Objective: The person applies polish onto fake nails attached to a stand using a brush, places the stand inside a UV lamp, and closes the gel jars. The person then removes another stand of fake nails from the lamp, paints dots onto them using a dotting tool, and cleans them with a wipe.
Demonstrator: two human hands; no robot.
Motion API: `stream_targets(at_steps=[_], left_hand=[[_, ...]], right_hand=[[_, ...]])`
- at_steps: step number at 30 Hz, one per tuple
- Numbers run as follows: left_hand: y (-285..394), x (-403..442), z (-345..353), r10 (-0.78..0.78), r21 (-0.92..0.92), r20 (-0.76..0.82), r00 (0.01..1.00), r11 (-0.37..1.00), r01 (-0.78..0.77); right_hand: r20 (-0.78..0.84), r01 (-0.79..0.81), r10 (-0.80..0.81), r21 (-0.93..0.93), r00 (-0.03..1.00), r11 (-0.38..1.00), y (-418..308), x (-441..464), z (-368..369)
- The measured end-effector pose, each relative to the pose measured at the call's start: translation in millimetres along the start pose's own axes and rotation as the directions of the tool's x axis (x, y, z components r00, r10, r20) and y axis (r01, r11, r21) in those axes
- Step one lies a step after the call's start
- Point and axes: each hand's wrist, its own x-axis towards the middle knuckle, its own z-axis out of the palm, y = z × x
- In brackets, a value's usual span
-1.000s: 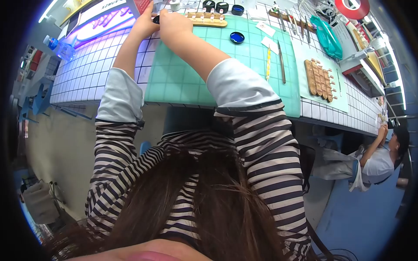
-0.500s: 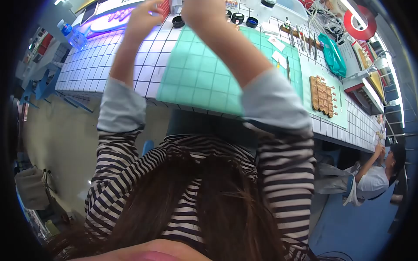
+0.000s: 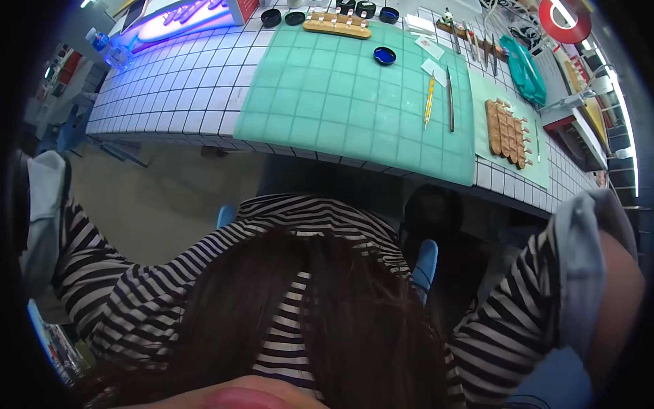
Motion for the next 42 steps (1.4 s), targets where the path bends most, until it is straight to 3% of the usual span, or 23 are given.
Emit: stream_targets(at_steps=[20,28,31,36,39,42], left_hand=[[32.9,-0.7,34.1,0.358,-0.13,0.099,0.929,0.93,-0.344],[45.2,18.6,44.7,0.634,-0.184,0.076,0.77,0.767,-0.614],[52.0,30.4,50.2,0.749,-0.199,0.065,0.66,0.658,-0.727],[55.9,27.2,53.2,0.777,-0.211,0.065,0.626,0.623,-0.753],[48.6,18.5,62.2,0.736,-0.255,0.07,0.673,0.665,-0.702],[47.6,26.7,71.2,0.811,-0.271,0.049,0.584,0.573,-0.773]], right_hand=[[-0.162,0.288,-0.327,-0.225,0.931,0.931,-48.3,-64.8,-10.5],[-0.104,0.522,-0.594,-0.372,0.798,0.767,-59.9,-74.9,-9.0],[-0.057,0.622,-0.707,-0.428,0.705,0.655,-61.3,-80.0,-9.2],[-0.071,0.65,-0.745,-0.439,0.663,0.62,-58.6,-82.4,-11.2],[-0.115,0.594,-0.703,-0.45,0.702,0.666,-66.0,-88.7,-9.6],[-0.069,0.658,-0.776,-0.487,0.627,0.574,-67.1,-92.2,-9.2]])
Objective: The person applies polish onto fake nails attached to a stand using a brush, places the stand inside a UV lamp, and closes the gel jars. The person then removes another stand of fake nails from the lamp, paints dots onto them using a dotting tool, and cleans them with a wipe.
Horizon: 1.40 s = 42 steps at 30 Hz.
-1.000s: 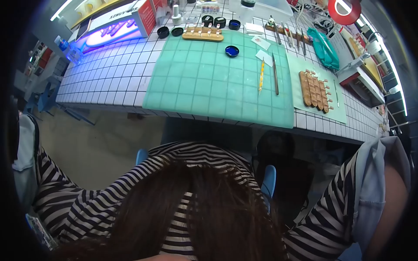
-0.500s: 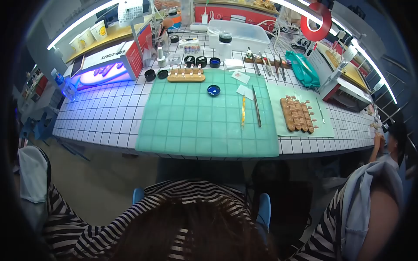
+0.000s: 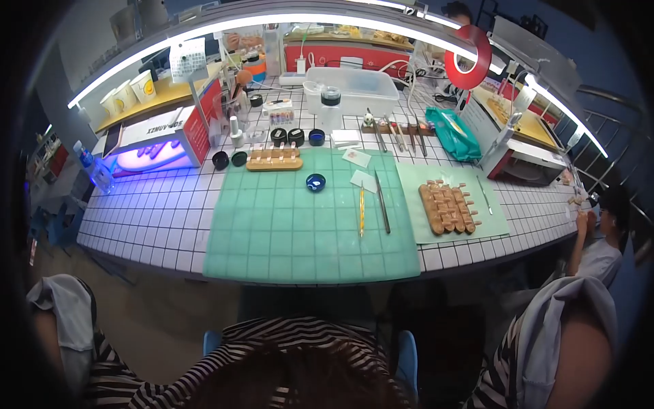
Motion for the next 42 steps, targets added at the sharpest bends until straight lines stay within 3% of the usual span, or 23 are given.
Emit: stream_targets(at_steps=[6,21,23,25,27,28,29,30,31,33,34,36,37,39,40,42], left_hand=[[6.8,-8.9,5.7,-0.098,-0.035,0.005,0.995,0.995,0.098],[2.4,-24.1,19.1,-0.034,-0.03,-0.029,0.999,0.999,0.033],[7.4,-26.4,19.0,-0.039,-0.01,-0.036,0.999,0.999,0.039],[13.9,-26.9,20.0,-0.052,0.015,-0.037,0.998,0.999,0.052],[12.4,-40.8,23.6,-0.069,0.045,-0.025,0.997,0.997,0.07],[-14.5,-61.7,15.7,-0.27,0.191,-0.211,0.94,0.931,0.31],[-63.1,-85.1,-20.2,-0.407,0.281,-0.415,0.813,0.793,0.541],[-54.0,-119.4,-72.8,-0.472,0.301,-0.615,0.631,0.599,0.742],[-76.7,-146.6,-69.4,-0.555,0.419,-0.664,0.501,0.278,0.864],[-114.5,-210.1,-105.1,-0.79,0.383,-0.6,0.123,-0.149,0.912],[-129.2,-244.0,-120.0,-0.763,0.413,-0.631,0.142,-0.175,0.894],[-161.3,-308.0,-172.2,-0.684,0.625,-0.66,0.311,-0.27,0.733],[-170.1,-308.5,-175.1,-0.683,0.623,-0.662,0.309,-0.273,0.733],[-185.3,-312.2,-180.1,-0.628,0.634,-0.755,0.187,-0.628,0.45],[-194.8,-316.9,-182.5,-0.631,0.635,-0.754,0.184,-0.627,0.452],[-211.8,-327.1,-179.9,-0.555,0.549,-0.826,0.099,-0.752,0.364]], right_hand=[[-0.063,-0.097,0.097,-0.001,0.993,0.995,-9.1,-3.6,8.0],[-0.137,-0.04,0.043,0.022,0.99,0.999,12.6,-25.9,33.1],[-0.49,-0.116,0.032,-0.141,0.871,0.983,30.2,-68.6,30.7],[-0.399,-0.368,0.386,0.123,0.832,0.922,35.8,-124.3,32.7],[-0.361,-0.638,0.715,0.324,0.599,0.699,41.0,-165.2,42.0],[-0.332,-0.721,0.795,0.342,0.507,0.603,46.6,-184.4,55.1],[-0.312,-0.78,0.827,0.295,0.468,0.553,51.3,-203.5,63.0],[-0.317,-0.827,0.867,0.299,0.384,0.476,53.1,-220.3,64.0],[-0.337,-0.849,0.885,0.31,0.322,0.427,53.6,-233.9,63.2],[-0.352,-0.874,0.901,0.316,0.254,0.37,53.4,-245.3,62.2],[-0.361,-0.881,0.898,0.3,0.25,0.366,53.2,-247.2,62.8],[-0.368,-0.89,0.898,0.285,0.242,0.357,52.4,-252.3,65.9],[-0.39,-0.899,0.885,0.241,0.255,0.365,52.2,-255.1,67.7],[-0.41,-0.908,0.871,0.193,0.269,0.371,52.2,-262.7,73.8],[-0.428,-0.919,0.855,0.122,0.292,0.375,52.1,-268.4,80.1],[-0.48,-0.924,0.805,-0.031,0.349,0.382,52.7,-277.9,93.9]])
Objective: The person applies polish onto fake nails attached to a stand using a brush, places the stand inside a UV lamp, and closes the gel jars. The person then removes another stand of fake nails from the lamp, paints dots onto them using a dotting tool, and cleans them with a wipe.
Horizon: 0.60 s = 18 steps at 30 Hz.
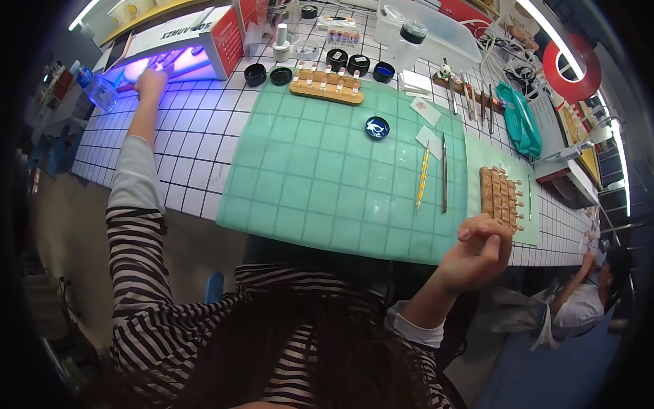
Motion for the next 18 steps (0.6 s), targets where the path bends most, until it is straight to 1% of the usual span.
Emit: stream_targets(at_steps=[1,2,3,4,5,6,7,8,9,10,11,12,14,16,17,18], left_hand=[[2.9,1.3,5.0,-0.041,0.0,0.014,0.999,0.999,0.041],[5.7,5.1,9.0,-0.029,0.0,0.028,0.999,1.0,0.029],[6.3,13.2,13.6,-0.026,0.059,-0.003,1.0,0.998,0.026],[10.3,17.0,14.0,-0.017,0.12,-0.034,0.999,0.993,0.02],[10.8,19.6,11.2,0.021,0.091,0.003,1.0,0.996,-0.021],[12.4,17.9,8.4,0.059,0.062,0.041,0.997,0.996,-0.061],[12.7,17.8,18.2,-0.002,0.117,-0.062,0.998,0.993,0.01],[9.2,23.8,25.9,0.008,0.12,-0.05,0.999,0.993,-0.002],[2.2,35.7,32.5,0.014,0.158,-0.009,1.0,0.987,-0.012],[-8.6,49.8,38.5,0.016,0.195,0.033,0.999,0.981,-0.022],[-27.3,68.7,42.9,0.154,0.224,0.097,0.983,0.959,-0.172],[-20.3,51.8,10.0,0.219,0.26,0.253,0.942,0.923,-0.284],[-25.2,35.4,-31.3,0.225,0.325,0.368,0.902,0.878,-0.351],[-26.2,-8.7,-82.6,0.201,0.2,0.385,0.901,0.934,-0.295],[-29.0,-37.9,-100.8,0.241,0.048,0.285,0.928,0.963,-0.265],[-30.4,-68.1,-117.1,0.262,-0.11,0.18,0.948,0.963,-0.245]], right_hand=[[0.023,0.009,-0.009,-0.006,1.0,1.0,1.9,-3.6,2.0],[0.045,0.017,-0.016,-0.013,0.999,1.0,2.9,-6.0,2.6],[0.035,0.013,-0.012,-0.03,0.999,0.999,3.6,-5.6,3.3],[0.091,0.037,-0.037,0.0,0.995,0.999,3.8,-4.1,4.2],[0.144,0.056,-0.059,0.031,0.988,0.998,3.5,-3.4,4.7],[0.13,0.046,-0.047,0.01,0.99,0.999,2.6,-2.9,5.5],[0.143,0.011,-0.01,-0.011,0.99,1.0,1.9,-0.9,7.0],[0.159,-0.02,0.024,-0.026,0.987,0.999,2.2,1.7,7.5],[0.187,-0.092,0.086,0.023,0.979,0.995,2.9,3.4,6.3],[0.184,-0.095,0.091,0.015,0.979,0.995,1.4,6.6,10.2],[0.204,-0.168,0.196,-0.148,0.959,0.975,-3.0,9.2,19.1],[0.205,-0.234,0.305,-0.308,0.93,0.922,-6.7,10.9,27.7],[0.219,-0.271,0.428,-0.511,0.877,0.816,-8.6,14.7,42.7],[0.353,-0.069,0.439,-0.71,0.826,0.701,-5.7,18.8,53.7],[0.345,-0.075,0.441,-0.712,0.829,0.698,1.0,17.0,59.4],[0.426,0.091,0.371,-0.748,0.825,0.657,11.2,12.1,65.0]])
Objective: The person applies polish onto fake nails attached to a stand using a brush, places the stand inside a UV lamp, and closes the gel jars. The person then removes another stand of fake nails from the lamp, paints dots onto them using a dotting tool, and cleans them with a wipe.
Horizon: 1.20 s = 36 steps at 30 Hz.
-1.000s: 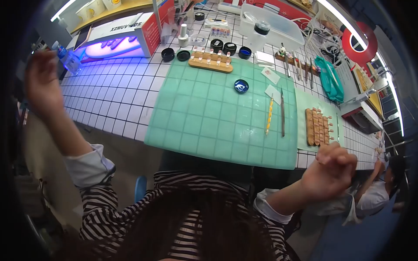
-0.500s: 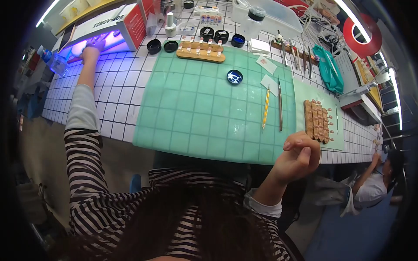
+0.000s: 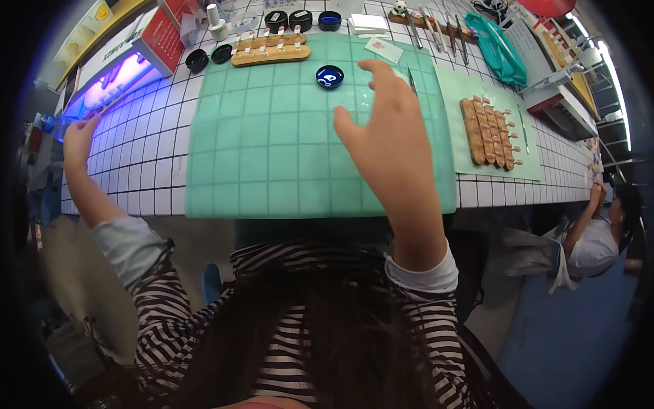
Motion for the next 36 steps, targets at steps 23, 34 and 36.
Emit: stream_targets(at_steps=[23,34,36], left_hand=[[179.7,-228.0,68.8,0.117,-0.969,-0.08,0.99,0.224,-0.104],[197.4,-215.3,103.2,0.079,-0.899,0.214,0.974,-0.374,0.228],[202.8,-218.5,109.5,0.13,-0.832,0.304,0.944,-0.447,0.33]], right_hand=[[0.376,0.18,-0.198,0.083,0.905,0.98,-10.4,-34.4,10.7],[-0.007,-0.153,0.156,-0.25,0.988,0.956,44.4,-12.8,3.2],[0.027,-0.126,0.139,-0.267,0.99,0.955,48.0,-11.1,-0.6]])
